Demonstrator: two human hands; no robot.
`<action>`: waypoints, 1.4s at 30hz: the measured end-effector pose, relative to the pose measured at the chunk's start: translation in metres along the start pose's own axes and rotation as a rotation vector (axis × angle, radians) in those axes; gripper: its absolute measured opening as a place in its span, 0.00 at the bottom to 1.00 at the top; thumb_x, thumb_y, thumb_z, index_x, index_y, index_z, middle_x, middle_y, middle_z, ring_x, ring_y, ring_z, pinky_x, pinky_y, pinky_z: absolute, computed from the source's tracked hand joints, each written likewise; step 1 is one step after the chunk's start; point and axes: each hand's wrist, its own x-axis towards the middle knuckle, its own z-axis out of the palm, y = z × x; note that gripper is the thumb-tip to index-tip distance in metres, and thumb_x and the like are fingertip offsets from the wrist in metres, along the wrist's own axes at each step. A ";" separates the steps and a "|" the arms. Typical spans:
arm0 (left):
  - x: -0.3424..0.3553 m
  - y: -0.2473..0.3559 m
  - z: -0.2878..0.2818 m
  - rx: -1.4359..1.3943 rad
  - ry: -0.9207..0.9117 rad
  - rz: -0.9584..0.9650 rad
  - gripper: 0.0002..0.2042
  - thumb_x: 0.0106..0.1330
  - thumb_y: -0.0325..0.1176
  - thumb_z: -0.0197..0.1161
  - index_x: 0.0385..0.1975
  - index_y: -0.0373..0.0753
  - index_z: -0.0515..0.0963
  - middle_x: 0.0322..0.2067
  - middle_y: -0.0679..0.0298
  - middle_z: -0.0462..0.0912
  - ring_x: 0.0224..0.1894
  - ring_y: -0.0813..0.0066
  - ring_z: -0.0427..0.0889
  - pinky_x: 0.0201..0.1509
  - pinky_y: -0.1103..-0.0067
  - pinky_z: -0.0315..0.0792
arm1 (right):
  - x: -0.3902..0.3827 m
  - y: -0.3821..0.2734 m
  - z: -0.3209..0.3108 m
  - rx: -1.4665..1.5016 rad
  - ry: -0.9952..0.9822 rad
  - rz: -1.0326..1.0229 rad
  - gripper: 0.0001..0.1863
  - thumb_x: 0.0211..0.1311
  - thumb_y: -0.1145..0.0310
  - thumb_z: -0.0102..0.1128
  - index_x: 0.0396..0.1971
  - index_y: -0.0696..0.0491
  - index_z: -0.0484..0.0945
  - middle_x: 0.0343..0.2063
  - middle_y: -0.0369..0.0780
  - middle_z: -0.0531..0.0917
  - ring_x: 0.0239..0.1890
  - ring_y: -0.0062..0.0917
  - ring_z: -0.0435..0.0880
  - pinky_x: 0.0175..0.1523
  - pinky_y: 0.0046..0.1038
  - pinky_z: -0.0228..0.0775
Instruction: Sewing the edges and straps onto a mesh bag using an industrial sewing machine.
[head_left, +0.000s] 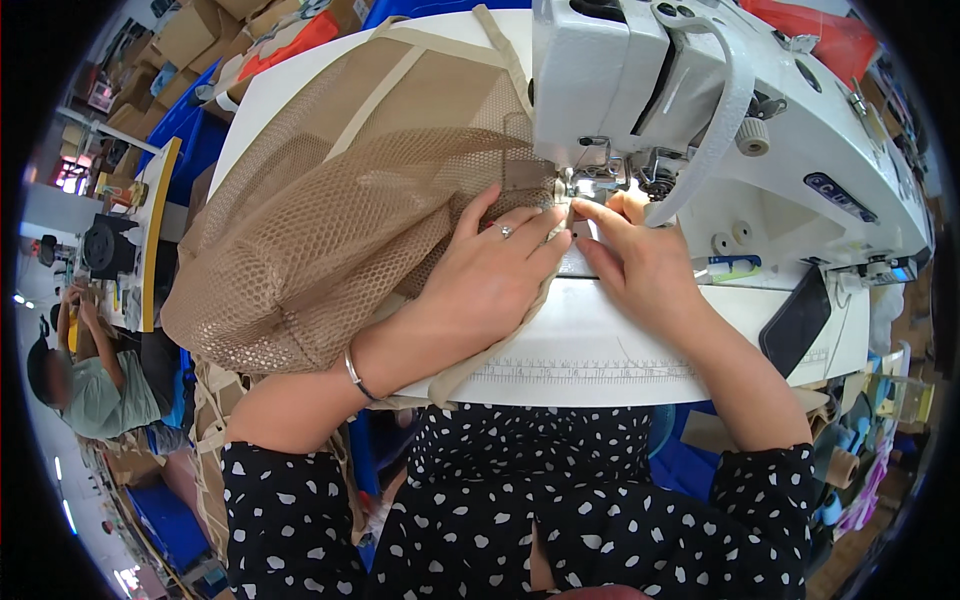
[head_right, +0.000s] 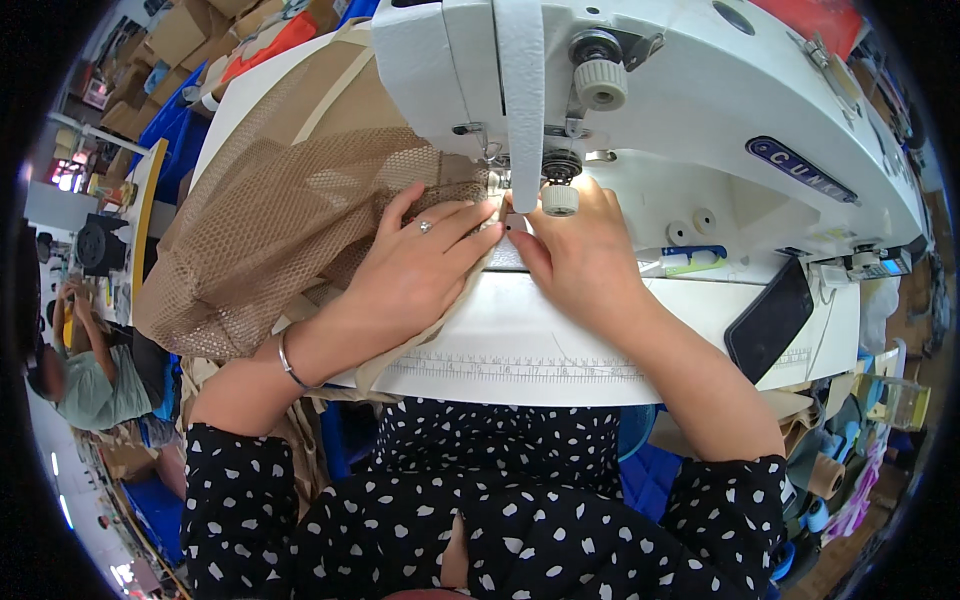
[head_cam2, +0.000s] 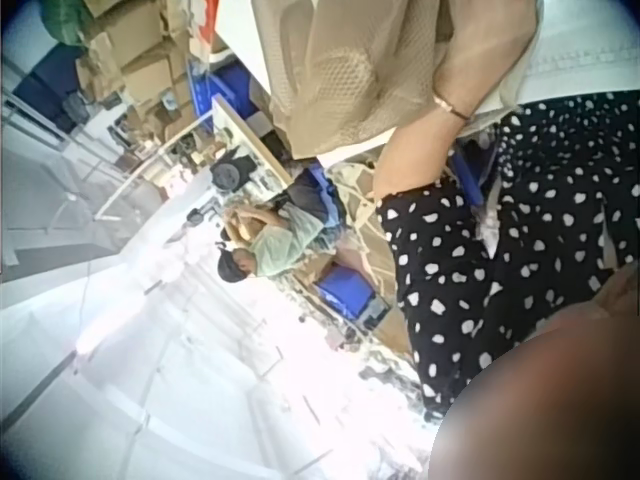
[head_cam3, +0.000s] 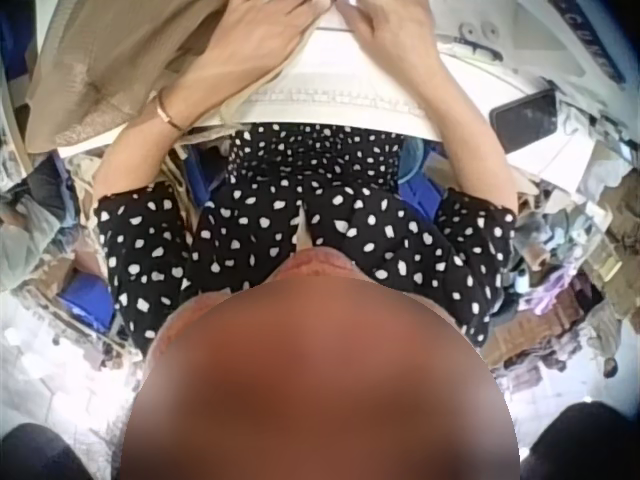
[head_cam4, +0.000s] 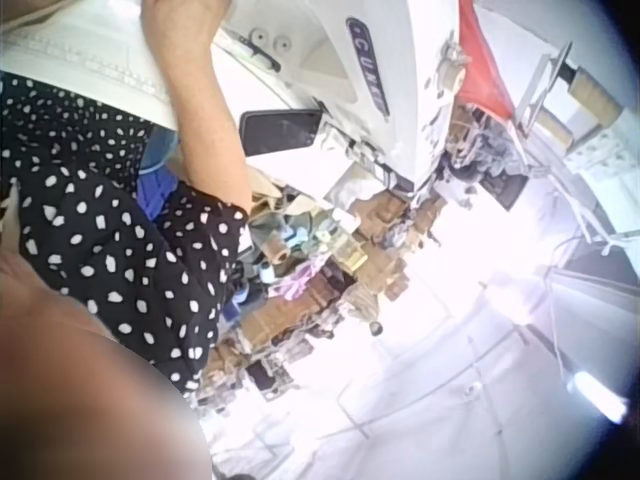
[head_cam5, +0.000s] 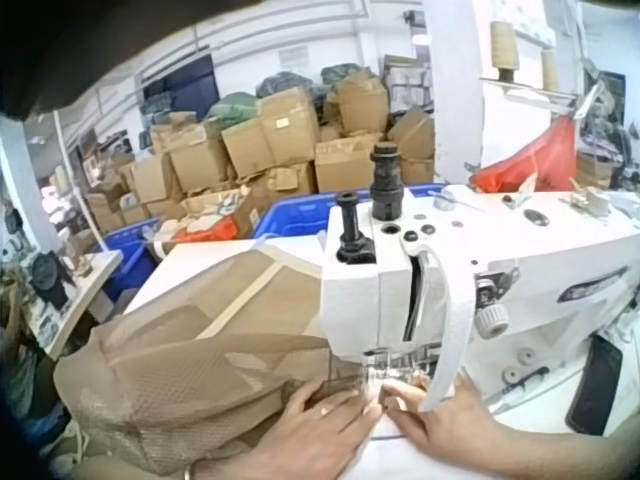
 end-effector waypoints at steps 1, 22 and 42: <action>0.001 -0.001 0.001 -0.002 0.022 0.001 0.21 0.66 0.28 0.61 0.59 0.41 0.77 0.64 0.60 0.76 0.66 0.63 0.74 0.76 0.51 0.51 | 0.000 0.000 0.000 0.001 -0.002 -0.002 0.19 0.64 0.69 0.67 0.55 0.51 0.82 0.36 0.41 0.79 0.30 0.35 0.81 0.36 0.36 0.72; -0.091 0.039 -0.038 -0.460 0.079 -0.292 0.22 0.71 0.25 0.53 0.65 0.36 0.73 0.64 0.53 0.76 0.65 0.53 0.74 0.72 0.60 0.63 | -0.001 -0.022 -0.001 0.002 0.157 -0.592 0.18 0.53 0.68 0.63 0.45 0.56 0.81 0.45 0.41 0.83 0.48 0.32 0.83 0.52 0.35 0.76; -0.057 0.044 -0.036 0.249 -0.148 0.032 0.19 0.62 0.29 0.59 0.54 0.41 0.83 0.40 0.66 0.79 0.46 0.70 0.80 0.53 0.72 0.74 | -0.020 -0.017 -0.011 0.073 0.016 -0.639 0.15 0.49 0.70 0.67 0.39 0.58 0.84 0.39 0.41 0.85 0.42 0.30 0.88 0.44 0.30 0.80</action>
